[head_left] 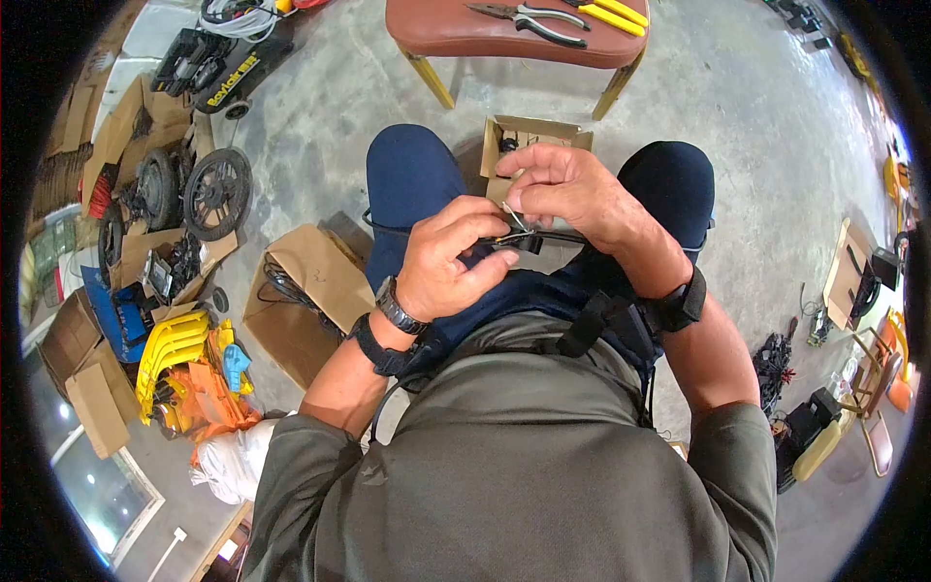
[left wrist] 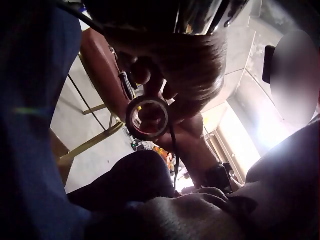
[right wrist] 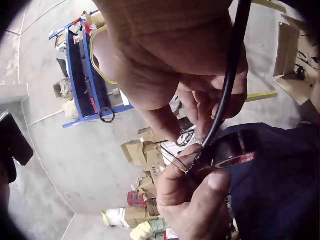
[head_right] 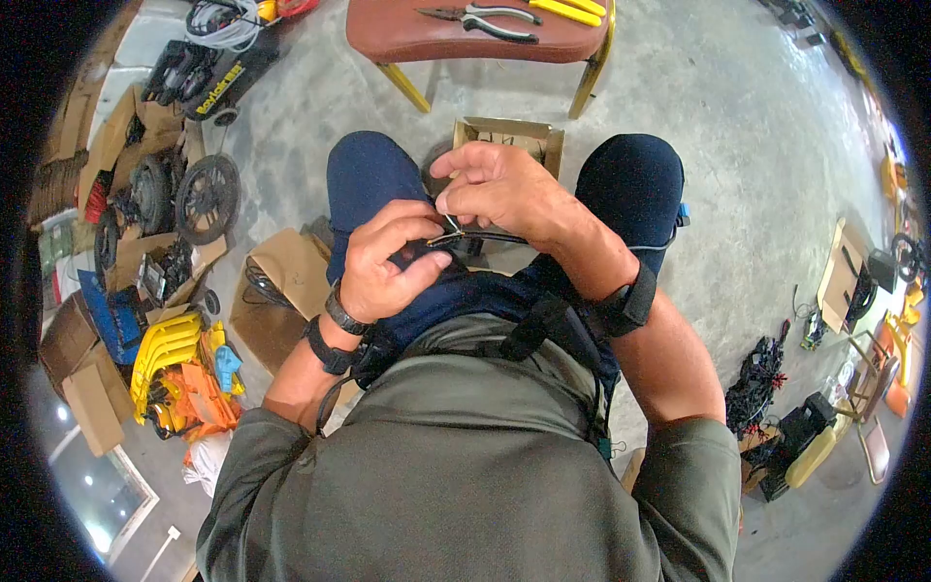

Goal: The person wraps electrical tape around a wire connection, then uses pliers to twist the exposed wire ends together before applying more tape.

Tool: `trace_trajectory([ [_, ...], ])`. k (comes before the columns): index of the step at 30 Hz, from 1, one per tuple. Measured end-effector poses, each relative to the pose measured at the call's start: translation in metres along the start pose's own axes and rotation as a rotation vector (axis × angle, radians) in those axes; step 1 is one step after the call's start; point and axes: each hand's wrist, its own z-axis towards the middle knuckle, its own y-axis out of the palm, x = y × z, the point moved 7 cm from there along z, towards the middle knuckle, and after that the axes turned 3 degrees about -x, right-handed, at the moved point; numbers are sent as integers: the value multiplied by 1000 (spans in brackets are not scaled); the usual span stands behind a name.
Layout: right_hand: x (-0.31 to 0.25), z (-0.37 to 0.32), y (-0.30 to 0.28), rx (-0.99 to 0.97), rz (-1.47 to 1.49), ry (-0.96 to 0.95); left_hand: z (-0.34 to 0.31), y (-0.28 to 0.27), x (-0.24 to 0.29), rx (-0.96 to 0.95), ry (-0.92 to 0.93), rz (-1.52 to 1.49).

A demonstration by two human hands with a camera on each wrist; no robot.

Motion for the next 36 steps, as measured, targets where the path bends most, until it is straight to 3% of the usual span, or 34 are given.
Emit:
trace_trajectory([
  [13,-22,-2,7,-43,-46,-223,-3,4,-19,-37,-48,-192],
  [25,-10,-4,-8,63,-68,-70,-1,1,-20,1,-62,-190],
  [36,-9,-9,-6,-37,-275,-145,0,3,-21,15,-100,-238],
])
